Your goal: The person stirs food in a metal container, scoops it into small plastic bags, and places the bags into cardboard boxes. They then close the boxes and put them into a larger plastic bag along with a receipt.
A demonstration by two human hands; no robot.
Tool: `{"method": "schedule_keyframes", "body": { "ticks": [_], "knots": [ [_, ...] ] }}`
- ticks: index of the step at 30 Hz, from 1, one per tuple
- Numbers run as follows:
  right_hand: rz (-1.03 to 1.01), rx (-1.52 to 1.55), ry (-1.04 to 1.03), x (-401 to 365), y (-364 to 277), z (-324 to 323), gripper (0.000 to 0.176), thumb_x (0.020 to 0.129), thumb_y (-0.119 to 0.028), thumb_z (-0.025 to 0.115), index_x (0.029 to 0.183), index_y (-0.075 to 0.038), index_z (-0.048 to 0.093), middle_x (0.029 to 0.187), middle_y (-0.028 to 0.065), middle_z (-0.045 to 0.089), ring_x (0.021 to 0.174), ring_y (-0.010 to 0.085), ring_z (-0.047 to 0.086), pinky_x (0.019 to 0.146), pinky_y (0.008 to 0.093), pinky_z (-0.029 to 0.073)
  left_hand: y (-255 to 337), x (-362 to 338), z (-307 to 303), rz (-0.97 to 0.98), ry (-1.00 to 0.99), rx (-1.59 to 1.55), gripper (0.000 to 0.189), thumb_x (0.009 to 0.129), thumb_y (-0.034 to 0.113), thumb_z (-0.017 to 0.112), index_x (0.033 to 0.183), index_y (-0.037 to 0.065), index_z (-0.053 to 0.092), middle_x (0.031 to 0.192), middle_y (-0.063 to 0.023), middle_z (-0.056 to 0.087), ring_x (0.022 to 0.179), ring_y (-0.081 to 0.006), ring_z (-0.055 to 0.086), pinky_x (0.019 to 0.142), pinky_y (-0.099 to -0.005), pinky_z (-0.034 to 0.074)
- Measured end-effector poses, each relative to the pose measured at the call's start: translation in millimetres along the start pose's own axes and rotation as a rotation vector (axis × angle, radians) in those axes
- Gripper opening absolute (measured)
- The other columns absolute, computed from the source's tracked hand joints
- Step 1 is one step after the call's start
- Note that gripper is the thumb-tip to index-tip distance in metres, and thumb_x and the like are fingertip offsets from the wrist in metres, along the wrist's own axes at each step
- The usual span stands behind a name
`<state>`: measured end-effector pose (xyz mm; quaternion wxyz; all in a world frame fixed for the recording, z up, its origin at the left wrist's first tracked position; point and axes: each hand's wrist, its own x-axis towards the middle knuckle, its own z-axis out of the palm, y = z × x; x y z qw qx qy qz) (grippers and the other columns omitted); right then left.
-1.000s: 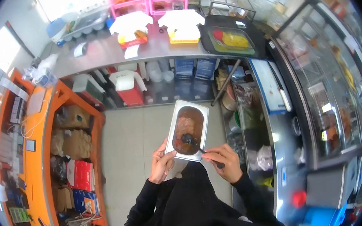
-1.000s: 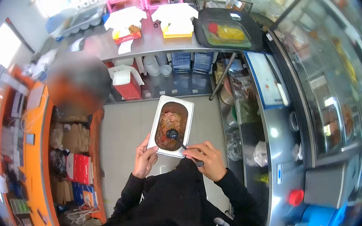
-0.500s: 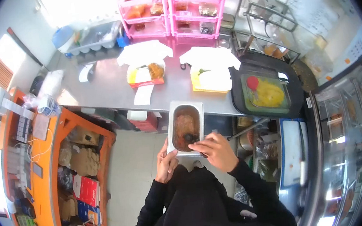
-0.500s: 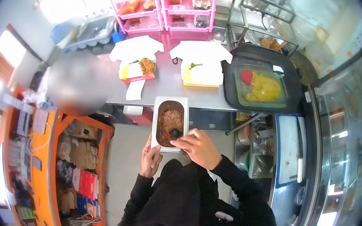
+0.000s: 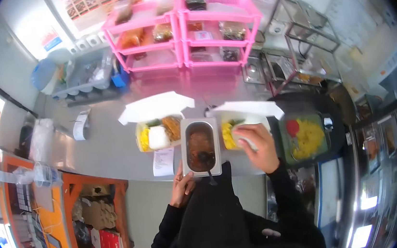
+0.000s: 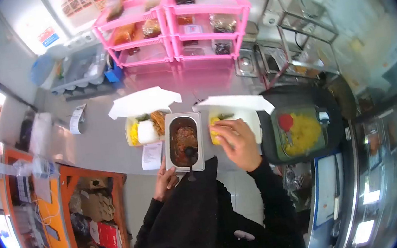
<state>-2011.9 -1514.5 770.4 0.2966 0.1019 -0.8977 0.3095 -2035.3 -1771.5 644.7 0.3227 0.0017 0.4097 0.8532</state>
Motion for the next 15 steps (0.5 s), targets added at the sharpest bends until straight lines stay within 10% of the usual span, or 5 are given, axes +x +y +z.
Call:
{"method": "schedule_keyframes", "body": {
  "ticks": [6, 15],
  "knots": [
    [-0.079, 0.005, -0.069, 110, 37, 12, 0.023, 0.077, 0.0, 0.06, 0.099, -0.007, 0.063, 0.096, 0.0099, 0.061, 0.088, 0.0289, 0.057, 0.077, 0.0359, 0.046, 2, 45, -7, -0.028, 0.039, 0.132, 0.066, 0.095, 0.019, 0.048, 0.147, 0.016, 0.008, 0.09, -0.0018, 0.054, 0.051, -0.0067, 0.042, 0.048, -0.0192, 0.035],
    [-0.338, -0.071, -0.561, 271, 140, 205, 0.024, 0.083, -0.006, 0.048, 0.105, -0.008, 0.057, 0.102, 0.0121, 0.056, 0.096, 0.0301, 0.057, 0.08, 0.038, 0.048, -23, 8, -1, -0.255, -0.224, 0.312, 0.035, 0.091, 0.021, 0.057, 0.12, 0.004, 0.045, 0.112, -0.0085, 0.058, 0.106, -0.0146, 0.052, 0.094, -0.0275, 0.039]
  ]
}}
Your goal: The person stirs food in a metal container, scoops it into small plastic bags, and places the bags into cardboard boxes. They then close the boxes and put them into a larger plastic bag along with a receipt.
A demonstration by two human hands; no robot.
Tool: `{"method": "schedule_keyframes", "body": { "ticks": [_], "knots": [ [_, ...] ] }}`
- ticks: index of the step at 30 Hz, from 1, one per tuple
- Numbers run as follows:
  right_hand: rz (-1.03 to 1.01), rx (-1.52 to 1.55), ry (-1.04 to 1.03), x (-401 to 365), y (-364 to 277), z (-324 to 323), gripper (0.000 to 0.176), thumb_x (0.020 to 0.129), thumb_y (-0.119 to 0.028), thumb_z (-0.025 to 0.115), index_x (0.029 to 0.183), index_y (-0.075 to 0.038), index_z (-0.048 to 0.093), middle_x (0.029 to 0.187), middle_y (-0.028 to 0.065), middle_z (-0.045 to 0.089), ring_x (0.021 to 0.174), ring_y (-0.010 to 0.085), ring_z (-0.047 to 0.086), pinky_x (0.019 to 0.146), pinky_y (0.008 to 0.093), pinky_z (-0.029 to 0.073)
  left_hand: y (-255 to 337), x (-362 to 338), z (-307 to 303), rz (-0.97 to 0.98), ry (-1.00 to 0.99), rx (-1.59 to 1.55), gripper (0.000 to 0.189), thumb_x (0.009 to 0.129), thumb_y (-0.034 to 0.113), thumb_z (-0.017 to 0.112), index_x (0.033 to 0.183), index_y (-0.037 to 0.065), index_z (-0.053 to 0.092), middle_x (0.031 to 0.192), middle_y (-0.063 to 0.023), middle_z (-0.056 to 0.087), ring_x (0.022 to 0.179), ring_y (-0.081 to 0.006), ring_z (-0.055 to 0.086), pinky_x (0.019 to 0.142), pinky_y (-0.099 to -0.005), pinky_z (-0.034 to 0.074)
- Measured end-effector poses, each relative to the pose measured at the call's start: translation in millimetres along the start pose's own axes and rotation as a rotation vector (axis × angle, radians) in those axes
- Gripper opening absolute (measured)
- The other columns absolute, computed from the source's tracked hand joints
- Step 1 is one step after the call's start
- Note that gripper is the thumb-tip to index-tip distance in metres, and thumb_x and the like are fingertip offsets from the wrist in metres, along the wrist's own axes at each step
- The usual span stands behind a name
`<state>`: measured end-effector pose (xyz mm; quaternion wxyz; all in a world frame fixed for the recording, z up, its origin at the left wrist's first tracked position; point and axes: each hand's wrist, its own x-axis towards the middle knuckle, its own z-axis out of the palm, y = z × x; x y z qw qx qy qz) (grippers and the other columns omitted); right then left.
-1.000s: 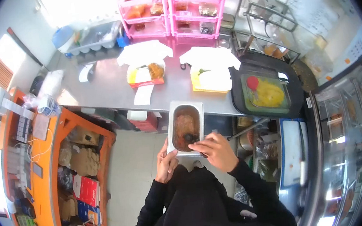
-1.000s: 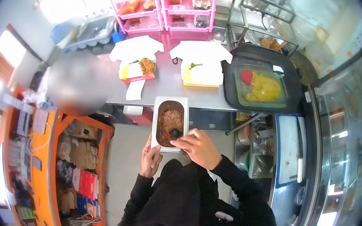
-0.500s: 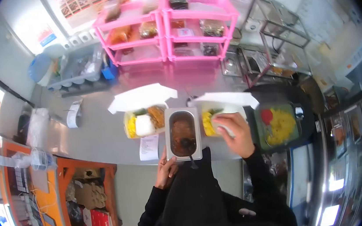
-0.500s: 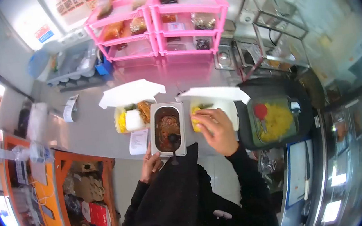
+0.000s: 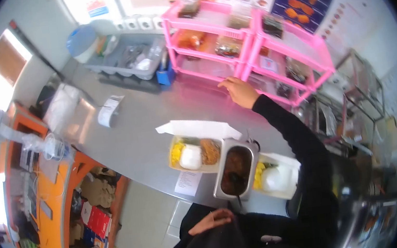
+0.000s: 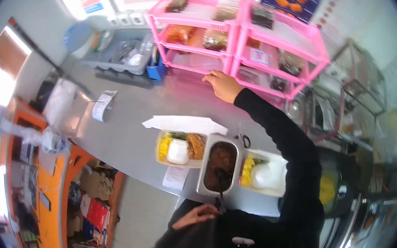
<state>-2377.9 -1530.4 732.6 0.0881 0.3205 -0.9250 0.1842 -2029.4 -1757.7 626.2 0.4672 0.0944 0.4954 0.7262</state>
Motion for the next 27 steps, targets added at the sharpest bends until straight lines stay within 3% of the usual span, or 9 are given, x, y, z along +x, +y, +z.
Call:
{"method": "schedule_keyframes", "body": {
  "ticks": [3, 7, 11, 16, 17, 19, 20, 23, 27],
  "knots": [
    [-0.097, -0.24, -0.026, 67, 50, 75, 0.028, 0.082, -0.009, 0.047, 0.109, -0.01, 0.056, 0.106, 0.0125, 0.055, 0.094, 0.0325, 0.059, 0.077, 0.0413, 0.05, -14, -9, 4, -0.01, -0.034, -0.089, 0.027, 0.09, 0.016, 0.056, 0.114, 0.003, 0.051, 0.11, -0.0052, 0.056, 0.108, -0.0126, 0.05, 0.096, -0.026, 0.037],
    [0.035, -0.45, -0.062, 140, 102, 146, 0.035, 0.084, -0.015, 0.044, 0.118, -0.019, 0.053, 0.114, 0.0156, 0.053, 0.091, 0.0344, 0.061, 0.068, 0.0467, 0.052, -38, -16, 7, 0.047, 0.06, -0.233, 0.025, 0.089, 0.011, 0.055, 0.113, 0.003, 0.051, 0.11, -0.0031, 0.053, 0.109, -0.0109, 0.048, 0.096, -0.0242, 0.036],
    [0.059, -0.43, 0.063, 171, 122, 169, 0.033, 0.085, -0.017, 0.044, 0.113, -0.027, 0.059, 0.116, 0.0112, 0.053, 0.101, 0.0324, 0.056, 0.084, 0.0447, 0.047, -50, -10, 12, 0.123, 0.109, -0.37, 0.022, 0.09, 0.016, 0.054, 0.108, 0.003, 0.051, 0.105, -0.002, 0.052, 0.1, -0.009, 0.047, 0.089, -0.0217, 0.036],
    [0.081, -0.501, -0.258, 196, 135, 167, 0.023, 0.082, -0.03, 0.051, 0.094, -0.024, 0.069, 0.131, 0.0109, 0.047, 0.121, 0.033, 0.044, 0.095, 0.0466, 0.04, -47, 2, 4, 0.117, 0.1, -0.334, 0.021, 0.09, 0.018, 0.055, 0.105, 0.003, 0.052, 0.102, -0.0006, 0.052, 0.095, -0.0077, 0.047, 0.086, -0.022, 0.037],
    [-0.131, -0.474, -0.128, 198, 143, 170, 0.023, 0.079, -0.03, 0.053, 0.088, -0.018, 0.07, 0.119, 0.0175, 0.055, 0.111, 0.0345, 0.052, 0.091, 0.046, 0.043, -44, 2, 6, 0.109, 0.108, -0.304, 0.021, 0.09, 0.019, 0.055, 0.103, 0.003, 0.052, 0.101, -0.0007, 0.052, 0.094, -0.0077, 0.047, 0.085, -0.0222, 0.037],
    [-0.002, -0.429, -0.099, 198, 154, 184, 0.021, 0.075, -0.022, 0.056, 0.084, -0.008, 0.069, 0.1, 0.0209, 0.062, 0.094, 0.0359, 0.06, 0.081, 0.0477, 0.047, -48, 5, 5, 0.071, 0.107, -0.323, 0.02, 0.09, 0.019, 0.055, 0.102, 0.003, 0.053, 0.098, -0.0001, 0.053, 0.092, -0.0075, 0.048, 0.084, -0.0223, 0.038],
    [0.001, -0.376, 0.206, 194, 155, 190, 0.017, 0.073, -0.013, 0.056, 0.079, -0.001, 0.067, 0.082, 0.0198, 0.064, 0.081, 0.0346, 0.063, 0.071, 0.0507, 0.048, -48, 8, 4, 0.054, 0.095, -0.324, 0.02, 0.09, 0.02, 0.056, 0.101, 0.003, 0.053, 0.097, 0.0003, 0.053, 0.091, -0.0074, 0.048, 0.083, -0.0224, 0.038],
    [0.079, -0.545, -0.016, 179, 146, 170, 0.013, 0.077, -0.01, 0.053, 0.073, -0.003, 0.064, 0.082, 0.02, 0.063, 0.079, 0.0334, 0.063, 0.065, 0.0461, 0.05, -43, 10, -3, 0.027, 0.029, -0.367, 0.022, 0.09, 0.02, 0.056, 0.103, 0.002, 0.052, 0.098, 0.0007, 0.052, 0.092, -0.0063, 0.046, 0.082, -0.0206, 0.038],
    [0.202, -0.338, 0.229, 162, 161, 180, 0.011, 0.076, -0.006, 0.053, 0.078, -0.002, 0.063, 0.083, 0.0213, 0.063, 0.083, 0.036, 0.062, 0.069, 0.045, 0.05, -35, 12, -11, 0.031, 0.01, -0.318, 0.021, 0.09, 0.019, 0.056, 0.101, 0.002, 0.053, 0.098, 0.0001, 0.053, 0.092, -0.0076, 0.047, 0.083, -0.0215, 0.038]
  ]
}}
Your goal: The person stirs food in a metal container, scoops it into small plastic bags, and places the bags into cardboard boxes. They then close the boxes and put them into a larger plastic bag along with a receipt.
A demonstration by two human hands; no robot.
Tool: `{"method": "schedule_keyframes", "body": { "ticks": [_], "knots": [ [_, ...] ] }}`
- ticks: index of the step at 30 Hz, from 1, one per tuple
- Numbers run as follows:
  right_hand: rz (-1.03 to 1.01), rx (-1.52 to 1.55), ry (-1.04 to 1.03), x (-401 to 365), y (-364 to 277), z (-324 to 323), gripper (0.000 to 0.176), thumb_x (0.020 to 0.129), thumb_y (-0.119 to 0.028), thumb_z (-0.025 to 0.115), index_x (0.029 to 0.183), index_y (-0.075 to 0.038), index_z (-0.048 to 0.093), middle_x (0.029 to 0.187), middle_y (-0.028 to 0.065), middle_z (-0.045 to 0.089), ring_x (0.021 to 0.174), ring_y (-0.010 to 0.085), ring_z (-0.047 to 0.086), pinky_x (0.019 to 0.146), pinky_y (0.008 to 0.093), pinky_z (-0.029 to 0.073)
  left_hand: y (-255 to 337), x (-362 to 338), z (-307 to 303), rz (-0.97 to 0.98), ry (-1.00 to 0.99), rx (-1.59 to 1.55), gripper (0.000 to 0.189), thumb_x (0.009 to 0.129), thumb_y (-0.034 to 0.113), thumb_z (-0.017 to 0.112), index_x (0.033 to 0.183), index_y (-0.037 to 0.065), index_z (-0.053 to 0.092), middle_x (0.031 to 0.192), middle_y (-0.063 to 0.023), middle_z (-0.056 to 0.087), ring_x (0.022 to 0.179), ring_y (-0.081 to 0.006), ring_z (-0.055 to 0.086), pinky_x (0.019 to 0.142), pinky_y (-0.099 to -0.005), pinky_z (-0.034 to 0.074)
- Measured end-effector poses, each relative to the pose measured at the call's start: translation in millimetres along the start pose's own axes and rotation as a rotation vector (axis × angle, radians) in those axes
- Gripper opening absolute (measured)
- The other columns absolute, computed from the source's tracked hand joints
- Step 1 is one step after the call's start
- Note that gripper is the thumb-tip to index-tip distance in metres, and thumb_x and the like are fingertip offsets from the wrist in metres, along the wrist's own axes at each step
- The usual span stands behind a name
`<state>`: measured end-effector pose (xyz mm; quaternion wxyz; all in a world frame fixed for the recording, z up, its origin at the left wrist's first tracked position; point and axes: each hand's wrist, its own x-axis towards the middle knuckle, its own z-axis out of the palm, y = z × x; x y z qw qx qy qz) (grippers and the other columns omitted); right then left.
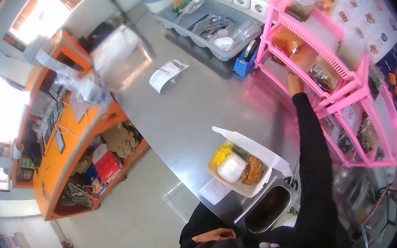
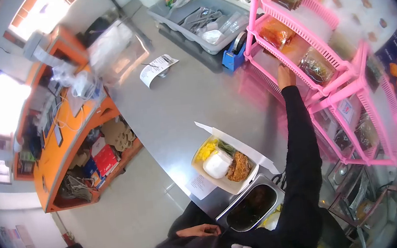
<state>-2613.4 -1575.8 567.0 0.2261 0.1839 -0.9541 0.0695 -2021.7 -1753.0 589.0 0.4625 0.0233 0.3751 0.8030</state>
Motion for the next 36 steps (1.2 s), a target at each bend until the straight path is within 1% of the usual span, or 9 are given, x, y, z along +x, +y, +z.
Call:
{"method": "schedule_keyframes", "body": {
  "ticks": [1, 7, 10, 13, 19, 22, 28, 31, 36],
  "knots": [
    [0.043, -0.003, -0.146, -2, -6, -15, 0.024, 0.077, -0.002, 0.054, 0.101, 0.001, 0.055, 0.092, 0.0217, 0.062, 0.081, 0.0368, 0.062, 0.072, 0.0424, 0.049, -2, 1, -2, 0.012, 0.005, 0.032, 0.021, 0.09, 0.019, 0.056, 0.101, 0.002, 0.053, 0.098, -0.0001, 0.053, 0.092, -0.008, 0.047, 0.083, -0.0217, 0.038],
    [0.048, 0.458, -0.093, -12, -4, -39, 0.022, 0.072, -0.002, 0.064, 0.09, -0.004, 0.053, 0.086, 0.0148, 0.064, 0.079, 0.0319, 0.063, 0.067, 0.0394, 0.048, -1, -1, -2, 0.04, 0.049, 0.063, 0.02, 0.089, 0.021, 0.056, 0.099, 0.004, 0.054, 0.092, 0.0008, 0.055, 0.085, -0.0063, 0.05, 0.078, -0.0219, 0.04],
    [-0.053, 0.479, -0.236, -18, -8, -60, 0.018, 0.072, -0.002, 0.066, 0.086, -0.004, 0.055, 0.075, 0.0125, 0.063, 0.075, 0.0286, 0.064, 0.065, 0.0378, 0.048, 6, -5, 2, 0.015, 0.062, 0.057, 0.018, 0.089, 0.021, 0.056, 0.097, 0.004, 0.055, 0.09, 0.0012, 0.055, 0.084, -0.0057, 0.049, 0.077, -0.0214, 0.04],
    [-0.136, 0.446, -0.1, -38, -23, -89, 0.013, 0.073, -0.002, 0.066, 0.082, -0.003, 0.056, 0.066, 0.011, 0.062, 0.069, 0.0255, 0.063, 0.063, 0.0351, 0.048, 4, -5, 2, 0.009, 0.063, 0.062, 0.017, 0.089, 0.02, 0.057, 0.096, 0.004, 0.055, 0.089, 0.0012, 0.055, 0.083, -0.0055, 0.049, 0.076, -0.0212, 0.04],
    [0.263, 0.749, -0.068, -64, 0, -82, 0.018, 0.072, -0.005, 0.07, 0.086, -0.004, 0.058, 0.067, 0.0089, 0.062, 0.063, 0.0219, 0.061, 0.06, 0.0315, 0.046, 5, -6, 9, 0.005, 0.077, 0.052, 0.016, 0.088, 0.019, 0.057, 0.095, 0.004, 0.055, 0.087, 0.0012, 0.055, 0.081, -0.0058, 0.05, 0.076, -0.0212, 0.041],
    [0.244, 0.655, 0.009, -70, 2, -87, 0.019, 0.073, -0.007, 0.069, 0.086, -0.004, 0.055, 0.067, 0.0098, 0.061, 0.065, 0.025, 0.062, 0.06, 0.033, 0.047, 2, -5, 12, 0.017, 0.076, 0.07, 0.016, 0.088, 0.019, 0.057, 0.096, 0.005, 0.055, 0.087, 0.001, 0.056, 0.081, -0.0059, 0.05, 0.076, -0.0212, 0.041],
    [-0.082, 0.164, 0.066, -71, -26, -117, 0.019, 0.077, -0.005, 0.059, 0.093, -0.006, 0.048, 0.073, 0.0124, 0.06, 0.071, 0.0324, 0.061, 0.062, 0.041, 0.049, -1, -9, 20, 0.017, 0.108, 0.06, 0.016, 0.089, 0.018, 0.057, 0.096, 0.005, 0.055, 0.09, 0.0001, 0.056, 0.083, -0.0062, 0.05, 0.077, -0.0218, 0.041],
    [-0.054, 0.004, 0.011, -72, -28, -119, 0.022, 0.077, -0.006, 0.057, 0.096, -0.008, 0.048, 0.075, 0.0108, 0.06, 0.072, 0.0294, 0.062, 0.059, 0.0402, 0.051, -6, -9, 22, 0.027, 0.132, 0.082, 0.015, 0.09, 0.018, 0.056, 0.097, 0.005, 0.055, 0.092, 0.0002, 0.056, 0.085, -0.0061, 0.05, 0.078, -0.022, 0.041],
    [-0.288, -0.383, 0.03, -74, -32, -128, 0.015, 0.078, -0.009, 0.054, 0.093, -0.009, 0.053, 0.082, 0.0076, 0.058, 0.078, 0.0222, 0.063, 0.053, 0.0306, 0.053, -8, -9, 27, 0.01, 0.121, 0.056, 0.018, 0.091, 0.019, 0.055, 0.1, 0.003, 0.055, 0.097, -0.0002, 0.055, 0.092, -0.0068, 0.048, 0.085, -0.0227, 0.038]
  ]
}}
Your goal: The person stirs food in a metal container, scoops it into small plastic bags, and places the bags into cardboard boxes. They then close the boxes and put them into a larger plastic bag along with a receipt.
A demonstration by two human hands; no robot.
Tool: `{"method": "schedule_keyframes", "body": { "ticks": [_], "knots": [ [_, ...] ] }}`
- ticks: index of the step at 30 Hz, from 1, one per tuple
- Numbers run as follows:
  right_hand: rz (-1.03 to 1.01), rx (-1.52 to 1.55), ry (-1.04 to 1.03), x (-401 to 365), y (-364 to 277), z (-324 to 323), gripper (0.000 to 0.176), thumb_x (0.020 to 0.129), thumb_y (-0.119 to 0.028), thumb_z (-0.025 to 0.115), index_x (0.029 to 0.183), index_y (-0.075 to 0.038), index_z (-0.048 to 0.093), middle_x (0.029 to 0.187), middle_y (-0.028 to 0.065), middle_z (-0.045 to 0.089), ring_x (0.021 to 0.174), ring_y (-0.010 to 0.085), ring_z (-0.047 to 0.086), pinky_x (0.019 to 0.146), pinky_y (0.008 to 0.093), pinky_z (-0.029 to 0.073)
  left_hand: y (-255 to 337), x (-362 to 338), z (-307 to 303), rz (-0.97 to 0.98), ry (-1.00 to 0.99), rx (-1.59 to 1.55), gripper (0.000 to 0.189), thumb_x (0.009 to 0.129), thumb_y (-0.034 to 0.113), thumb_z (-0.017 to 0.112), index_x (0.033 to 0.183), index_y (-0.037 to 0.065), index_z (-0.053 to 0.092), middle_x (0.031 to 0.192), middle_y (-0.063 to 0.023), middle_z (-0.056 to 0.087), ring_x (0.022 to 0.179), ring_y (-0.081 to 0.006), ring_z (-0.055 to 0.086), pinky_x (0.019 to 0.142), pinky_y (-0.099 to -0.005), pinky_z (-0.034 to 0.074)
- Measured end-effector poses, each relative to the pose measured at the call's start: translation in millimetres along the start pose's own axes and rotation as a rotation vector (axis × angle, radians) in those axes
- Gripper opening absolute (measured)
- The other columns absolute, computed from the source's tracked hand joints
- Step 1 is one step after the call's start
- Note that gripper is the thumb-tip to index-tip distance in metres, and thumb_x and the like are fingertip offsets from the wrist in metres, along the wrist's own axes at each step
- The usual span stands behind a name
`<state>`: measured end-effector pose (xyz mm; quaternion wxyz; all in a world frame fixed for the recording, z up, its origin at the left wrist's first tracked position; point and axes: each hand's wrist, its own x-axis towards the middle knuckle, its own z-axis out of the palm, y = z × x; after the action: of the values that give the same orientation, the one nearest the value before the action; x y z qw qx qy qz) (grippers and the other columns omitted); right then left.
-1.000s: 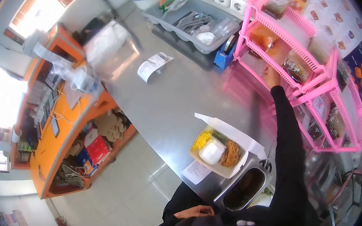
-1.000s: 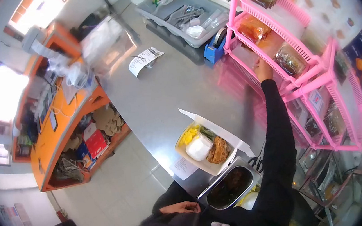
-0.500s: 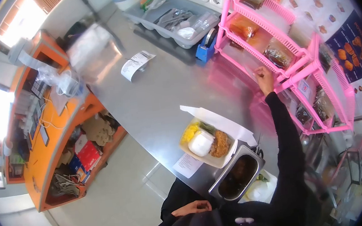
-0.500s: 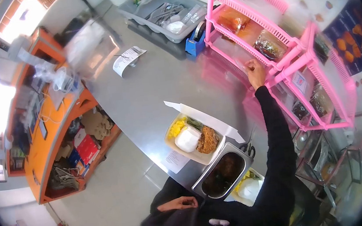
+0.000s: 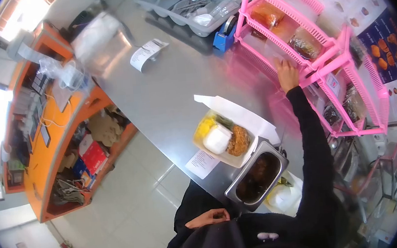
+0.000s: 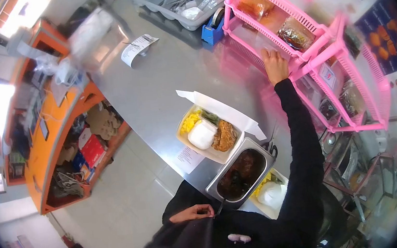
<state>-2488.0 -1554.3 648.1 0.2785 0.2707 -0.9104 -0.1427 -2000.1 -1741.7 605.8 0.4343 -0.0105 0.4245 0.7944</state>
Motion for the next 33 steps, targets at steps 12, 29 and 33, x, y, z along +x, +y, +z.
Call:
{"method": "schedule_keyframes", "body": {
  "ticks": [12, 29, 33],
  "knots": [
    [0.237, -0.023, -0.136, -5, -6, 53, 0.019, 0.082, -0.013, 0.052, 0.094, -0.005, 0.064, 0.107, 0.0109, 0.049, 0.107, 0.028, 0.049, 0.066, 0.0369, 0.054, -9, 1, 7, 0.055, 0.02, -0.009, 0.015, 0.088, 0.015, 0.056, 0.099, 0.004, 0.055, 0.095, -0.0002, 0.055, 0.089, -0.0074, 0.05, 0.082, -0.0228, 0.04],
    [0.18, 0.345, 0.047, -27, -15, -27, 0.013, 0.077, -0.013, 0.059, 0.085, -0.005, 0.066, 0.092, 0.0093, 0.052, 0.092, 0.0281, 0.052, 0.074, 0.041, 0.047, 30, -26, 2, 0.027, 0.344, 0.306, 0.02, 0.091, 0.019, 0.057, 0.103, 0.004, 0.058, 0.098, -0.0043, 0.061, 0.097, -0.0123, 0.055, 0.087, -0.0268, 0.042],
    [0.229, 0.708, 0.043, -42, -9, -83, 0.022, 0.079, -0.008, 0.059, 0.1, -0.006, 0.065, 0.088, 0.0148, 0.06, 0.083, 0.0264, 0.058, 0.072, 0.0387, 0.047, 67, -58, -14, 0.262, 0.812, 0.533, 0.017, 0.087, 0.012, 0.06, 0.1, 0.002, 0.059, 0.092, -0.0052, 0.064, 0.091, -0.0143, 0.06, 0.083, -0.0286, 0.046]
  ]
}}
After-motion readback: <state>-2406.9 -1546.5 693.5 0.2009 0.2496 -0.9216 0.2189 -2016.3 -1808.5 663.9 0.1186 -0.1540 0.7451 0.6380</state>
